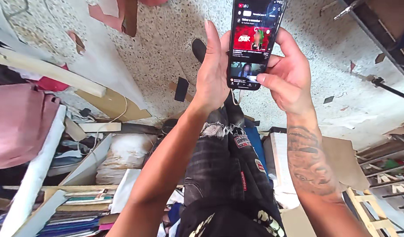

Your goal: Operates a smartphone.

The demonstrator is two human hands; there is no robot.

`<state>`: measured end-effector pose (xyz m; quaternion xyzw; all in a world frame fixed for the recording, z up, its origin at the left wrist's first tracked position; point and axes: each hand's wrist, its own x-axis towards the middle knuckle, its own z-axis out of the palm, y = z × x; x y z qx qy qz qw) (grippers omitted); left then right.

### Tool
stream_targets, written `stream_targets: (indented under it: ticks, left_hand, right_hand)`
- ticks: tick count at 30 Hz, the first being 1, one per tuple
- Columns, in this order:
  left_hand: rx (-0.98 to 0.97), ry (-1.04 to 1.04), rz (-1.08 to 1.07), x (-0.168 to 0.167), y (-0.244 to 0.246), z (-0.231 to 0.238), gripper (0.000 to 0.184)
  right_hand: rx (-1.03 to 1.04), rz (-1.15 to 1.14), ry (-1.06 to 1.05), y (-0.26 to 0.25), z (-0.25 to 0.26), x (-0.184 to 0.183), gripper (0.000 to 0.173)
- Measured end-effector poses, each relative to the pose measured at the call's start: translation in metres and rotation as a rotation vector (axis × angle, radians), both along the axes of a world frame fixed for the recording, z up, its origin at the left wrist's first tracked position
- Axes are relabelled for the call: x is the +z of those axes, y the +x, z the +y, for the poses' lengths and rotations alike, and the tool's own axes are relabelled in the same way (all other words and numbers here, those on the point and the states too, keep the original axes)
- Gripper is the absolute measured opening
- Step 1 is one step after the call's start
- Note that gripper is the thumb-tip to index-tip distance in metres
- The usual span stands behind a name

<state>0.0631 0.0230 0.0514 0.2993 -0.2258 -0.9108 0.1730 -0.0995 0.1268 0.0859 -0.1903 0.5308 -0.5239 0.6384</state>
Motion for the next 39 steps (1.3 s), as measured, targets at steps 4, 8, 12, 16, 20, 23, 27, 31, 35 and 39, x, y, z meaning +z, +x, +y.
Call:
stream_targets:
  ticks: [4,8,12,16,20,23,27,31,35,39]
  left_hand:
    - [0.003,-0.013,0.001,0.001,-0.002,0.001,0.083]
    - [0.009,-0.045,0.006,0.003,-0.004,0.001,0.081]
    - [0.001,-0.034,-0.001,0.003,-0.003,-0.001,0.083]
    - [0.004,-0.022,0.004,0.003,-0.002,-0.001,0.081]
    - [0.007,-0.04,0.01,0.001,-0.002,0.0,0.081]
    - [0.01,-0.033,0.003,0.001,-0.003,0.001,0.08]
    - [0.009,-0.016,0.002,0.002,-0.003,0.001,0.08]
    - [0.018,-0.02,0.003,0.0,-0.003,0.002,0.081]
    - [0.022,-0.001,0.015,0.0,-0.003,0.002,0.081]
    - [0.024,0.008,0.012,0.001,-0.005,0.002,0.08]
  right_hand:
    - [-0.081,0.118,0.105,0.006,-0.002,0.006,0.043]
    - [-0.12,0.137,0.068,0.008,-0.001,0.005,0.042]
    - [-0.098,0.094,0.004,0.008,-0.002,0.003,0.064]
    - [-0.098,0.101,0.01,0.009,-0.002,0.003,0.059]
    - [-0.109,0.125,0.037,0.011,-0.003,0.003,0.052]
    - [-0.121,0.196,0.086,0.014,-0.004,0.004,0.045]
    - [-0.12,0.148,0.051,0.013,-0.002,0.002,0.049]
    - [-0.1,0.118,0.019,0.011,-0.001,0.0,0.062]
    - [-0.1,0.112,0.022,0.01,-0.001,0.001,0.061]
    - [-0.11,0.125,0.035,0.009,-0.002,0.001,0.052]
